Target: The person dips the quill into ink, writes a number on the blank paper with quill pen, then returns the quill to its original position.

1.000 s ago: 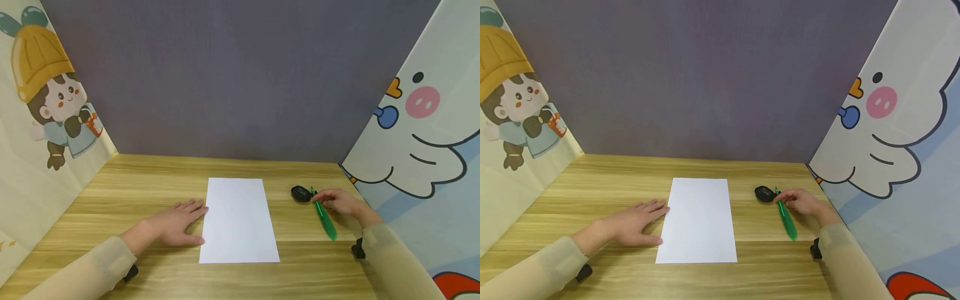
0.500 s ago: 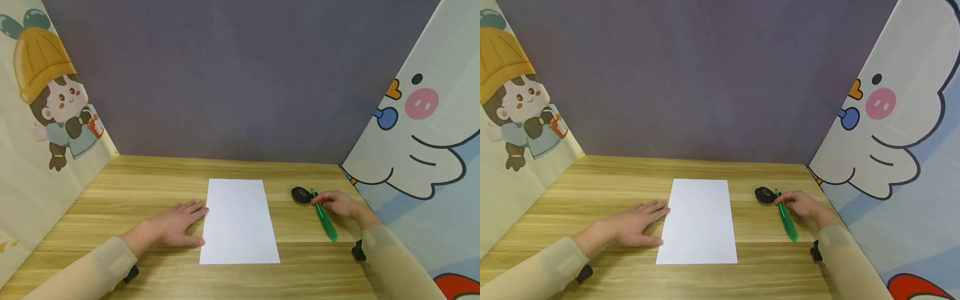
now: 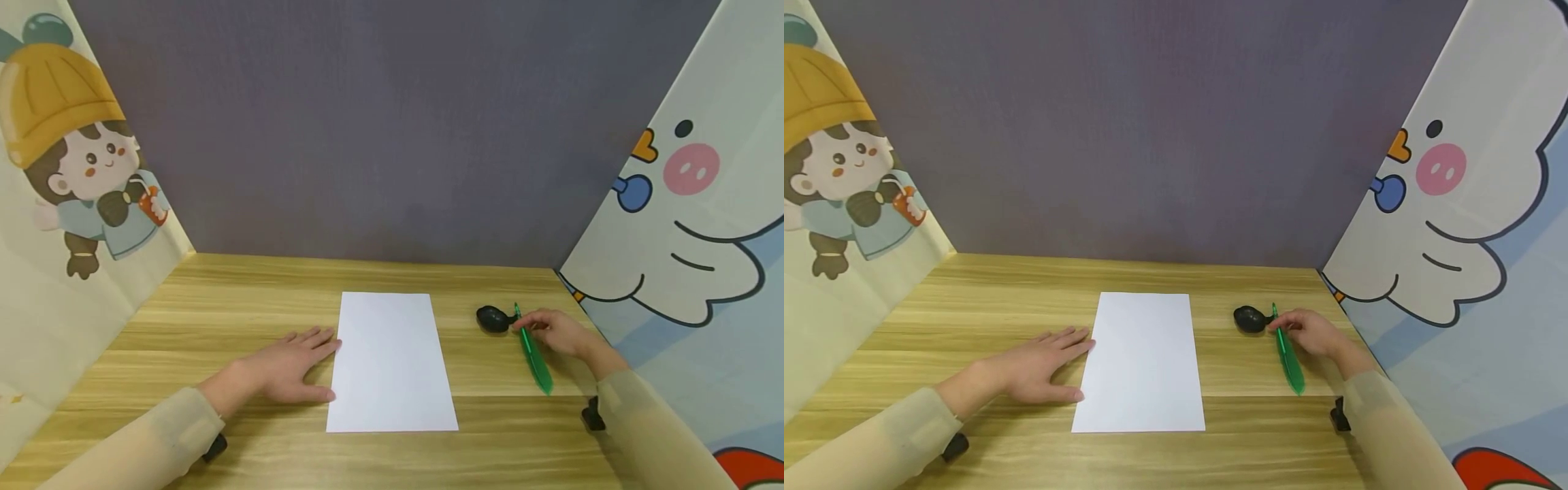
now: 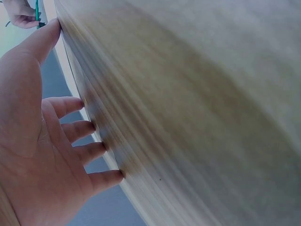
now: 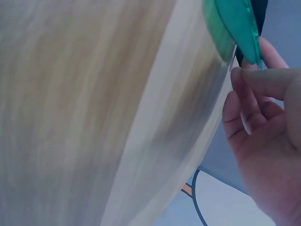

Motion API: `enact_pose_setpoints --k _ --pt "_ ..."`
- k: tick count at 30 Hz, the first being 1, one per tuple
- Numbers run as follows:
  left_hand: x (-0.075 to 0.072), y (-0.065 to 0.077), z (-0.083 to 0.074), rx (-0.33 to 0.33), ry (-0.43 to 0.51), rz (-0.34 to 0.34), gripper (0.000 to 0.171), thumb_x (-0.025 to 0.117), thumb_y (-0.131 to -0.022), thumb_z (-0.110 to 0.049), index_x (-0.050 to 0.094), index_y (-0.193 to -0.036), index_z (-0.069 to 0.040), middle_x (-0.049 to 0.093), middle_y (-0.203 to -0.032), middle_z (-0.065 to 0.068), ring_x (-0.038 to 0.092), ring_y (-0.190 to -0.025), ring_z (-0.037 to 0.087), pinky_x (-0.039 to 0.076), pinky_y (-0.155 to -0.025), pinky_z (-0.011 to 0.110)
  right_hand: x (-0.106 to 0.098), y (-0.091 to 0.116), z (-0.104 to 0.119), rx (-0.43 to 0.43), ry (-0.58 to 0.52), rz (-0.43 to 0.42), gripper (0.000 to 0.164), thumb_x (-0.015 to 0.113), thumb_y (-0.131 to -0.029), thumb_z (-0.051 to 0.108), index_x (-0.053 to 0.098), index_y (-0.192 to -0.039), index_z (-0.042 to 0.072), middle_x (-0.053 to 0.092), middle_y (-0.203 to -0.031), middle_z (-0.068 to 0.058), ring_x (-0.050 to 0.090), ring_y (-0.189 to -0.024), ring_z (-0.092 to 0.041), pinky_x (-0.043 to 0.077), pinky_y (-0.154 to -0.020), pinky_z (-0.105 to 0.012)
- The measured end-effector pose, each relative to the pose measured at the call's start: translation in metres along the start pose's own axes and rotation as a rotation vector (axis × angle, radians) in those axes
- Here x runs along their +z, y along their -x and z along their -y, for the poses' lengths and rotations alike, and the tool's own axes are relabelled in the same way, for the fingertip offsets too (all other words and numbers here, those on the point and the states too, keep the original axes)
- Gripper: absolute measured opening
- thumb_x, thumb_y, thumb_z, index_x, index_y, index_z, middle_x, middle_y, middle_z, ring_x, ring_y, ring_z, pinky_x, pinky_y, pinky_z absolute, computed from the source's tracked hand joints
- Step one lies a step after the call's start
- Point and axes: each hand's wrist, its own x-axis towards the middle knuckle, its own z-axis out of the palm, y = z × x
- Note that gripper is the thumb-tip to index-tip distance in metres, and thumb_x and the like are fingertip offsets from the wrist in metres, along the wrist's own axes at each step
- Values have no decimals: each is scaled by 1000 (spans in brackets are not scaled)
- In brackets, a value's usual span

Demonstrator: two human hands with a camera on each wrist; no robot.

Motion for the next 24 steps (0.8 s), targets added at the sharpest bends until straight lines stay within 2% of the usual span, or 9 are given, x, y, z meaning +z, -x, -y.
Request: enact_pose_setpoints --k 3,9,18,24 --pt "0 -1 2 4 -2 -3 103 62 -99 -77 34 -173 -12 25 -182 19 23 -169 46 26 -132 73 0 1 2 -5 26 -22 34 59 -103 -9 79 -126 7 76 -129 -19 69 -114 -31 58 -87 -31" --pt "0 -1 4 11 -8 -4 102 61 -99 -77 35 -173 -11 25 -182 19 23 -168 46 26 -132 73 -1 5 5 -25 54 -29 33 62 -101 -10 77 -126 5 74 -121 -14 68 -104 -24 59 -83 -32" --pt "-2 -2 3 10 1 -1 102 62 -99 -76 35 -173 -12 25 -182 19 24 -168 46 26 -132 73 1 11 4 -77 205 -102 26 71 -99 -5 77 -116 14 71 -110 0 67 -97 -13 61 -81 -32" --pt "-2 -2 4 11 -1 0 101 63 -99 -76 35 -173 -11 25 -182 19 23 -168 46 26 -132 73 1 12 5 -82 191 -124 24 75 -99 -2 75 -118 12 70 -107 2 66 -95 -11 59 -78 -31"
